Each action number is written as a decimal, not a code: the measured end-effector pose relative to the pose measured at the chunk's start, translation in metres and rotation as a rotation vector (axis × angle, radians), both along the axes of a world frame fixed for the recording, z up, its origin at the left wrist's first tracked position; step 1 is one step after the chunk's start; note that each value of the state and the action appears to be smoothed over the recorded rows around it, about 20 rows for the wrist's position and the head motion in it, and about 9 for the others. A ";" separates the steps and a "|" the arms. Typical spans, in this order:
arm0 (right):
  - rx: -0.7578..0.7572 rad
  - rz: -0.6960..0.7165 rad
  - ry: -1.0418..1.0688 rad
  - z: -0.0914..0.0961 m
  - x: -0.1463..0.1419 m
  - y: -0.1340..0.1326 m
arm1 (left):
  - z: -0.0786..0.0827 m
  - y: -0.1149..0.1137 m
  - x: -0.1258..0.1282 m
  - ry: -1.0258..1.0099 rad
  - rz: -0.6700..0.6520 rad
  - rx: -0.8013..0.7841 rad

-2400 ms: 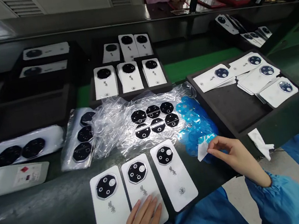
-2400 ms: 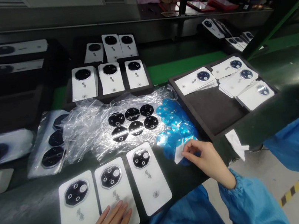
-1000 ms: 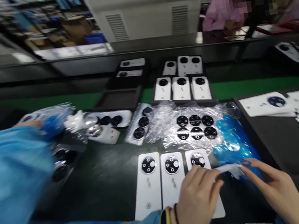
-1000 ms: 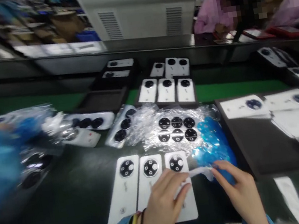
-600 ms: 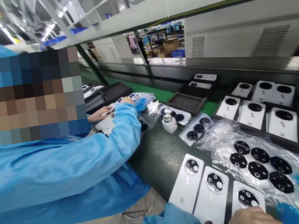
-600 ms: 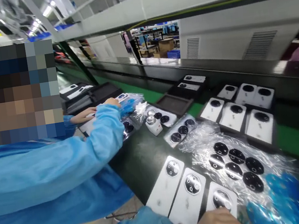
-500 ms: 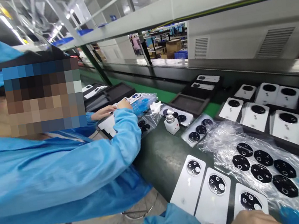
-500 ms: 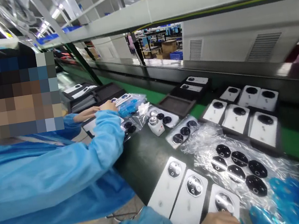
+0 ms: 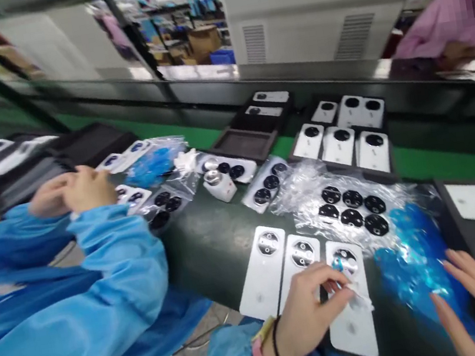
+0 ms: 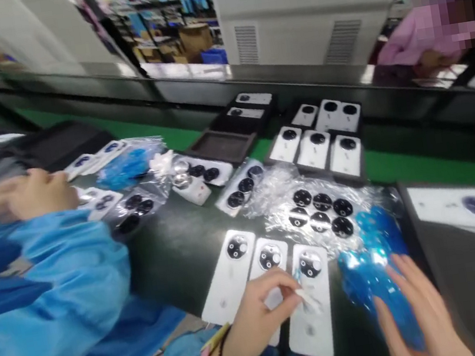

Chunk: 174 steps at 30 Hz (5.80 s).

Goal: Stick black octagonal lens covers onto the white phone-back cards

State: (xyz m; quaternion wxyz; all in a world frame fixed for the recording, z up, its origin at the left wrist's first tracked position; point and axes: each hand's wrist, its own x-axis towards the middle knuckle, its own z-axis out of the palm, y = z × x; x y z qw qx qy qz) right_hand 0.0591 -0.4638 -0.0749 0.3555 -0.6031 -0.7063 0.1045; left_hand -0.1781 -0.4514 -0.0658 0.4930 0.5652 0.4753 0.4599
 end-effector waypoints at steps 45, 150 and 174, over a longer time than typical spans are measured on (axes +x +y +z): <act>-0.007 -0.424 0.089 -0.004 0.004 0.046 | -0.041 0.016 0.030 0.694 -0.702 1.175; -0.115 0.361 -0.441 -0.038 -0.074 0.036 | -0.081 0.004 0.017 0.689 -0.450 1.140; -0.052 0.321 -0.377 -0.034 -0.075 0.043 | -0.083 0.005 0.015 0.703 -0.425 1.154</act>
